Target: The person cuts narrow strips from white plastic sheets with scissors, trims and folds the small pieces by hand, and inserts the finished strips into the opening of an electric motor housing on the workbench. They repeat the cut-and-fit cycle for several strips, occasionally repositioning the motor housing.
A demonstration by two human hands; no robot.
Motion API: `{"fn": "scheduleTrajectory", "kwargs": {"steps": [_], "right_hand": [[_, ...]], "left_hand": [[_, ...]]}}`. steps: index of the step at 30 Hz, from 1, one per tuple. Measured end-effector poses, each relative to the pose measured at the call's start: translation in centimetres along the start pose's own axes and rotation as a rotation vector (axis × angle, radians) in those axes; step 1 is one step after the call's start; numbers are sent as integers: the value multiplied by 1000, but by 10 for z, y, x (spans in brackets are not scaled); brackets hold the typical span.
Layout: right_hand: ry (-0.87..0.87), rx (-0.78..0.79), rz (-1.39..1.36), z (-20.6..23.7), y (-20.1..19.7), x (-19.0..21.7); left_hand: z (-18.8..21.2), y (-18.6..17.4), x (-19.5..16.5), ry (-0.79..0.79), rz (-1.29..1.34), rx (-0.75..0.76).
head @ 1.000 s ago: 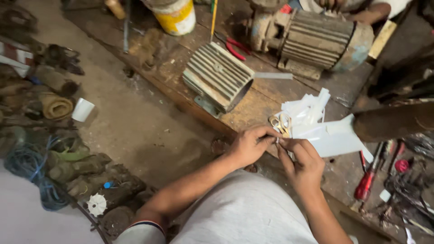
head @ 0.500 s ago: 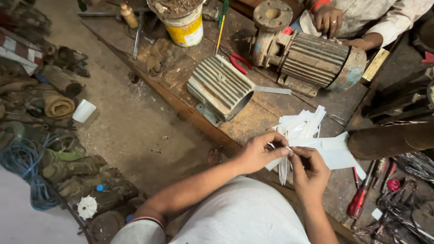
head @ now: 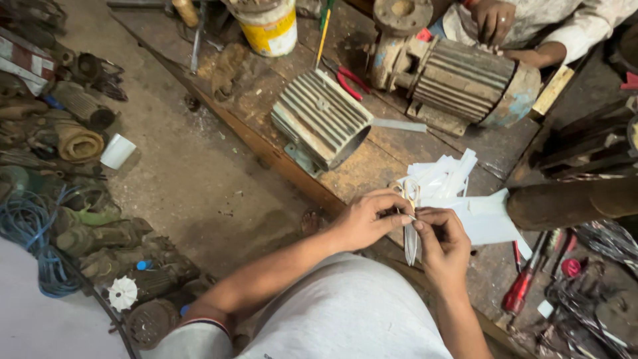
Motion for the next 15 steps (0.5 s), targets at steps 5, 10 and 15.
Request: {"fn": "scheduleTrajectory", "kwargs": {"steps": [5, 10, 15], "right_hand": [[-61, 37, 65, -1, 3, 1], [98, 77, 217, 0, -4, -10], [82, -93, 156, 5, -16, -11]], "left_hand": [[5, 6, 2, -17, -62, 65], [5, -8, 10, -178, 90, -19], [8, -12, 0, -58, -121, 75]]}}
Point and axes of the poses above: each hand's wrist, its own z-axis away from the middle knuckle, its own y-axis out of the palm, x = y × z, the point moved 5 cm from there along -z, towards the middle knuckle, and after that the axes turned 7 degrees about -x, right-handed, at the moved point
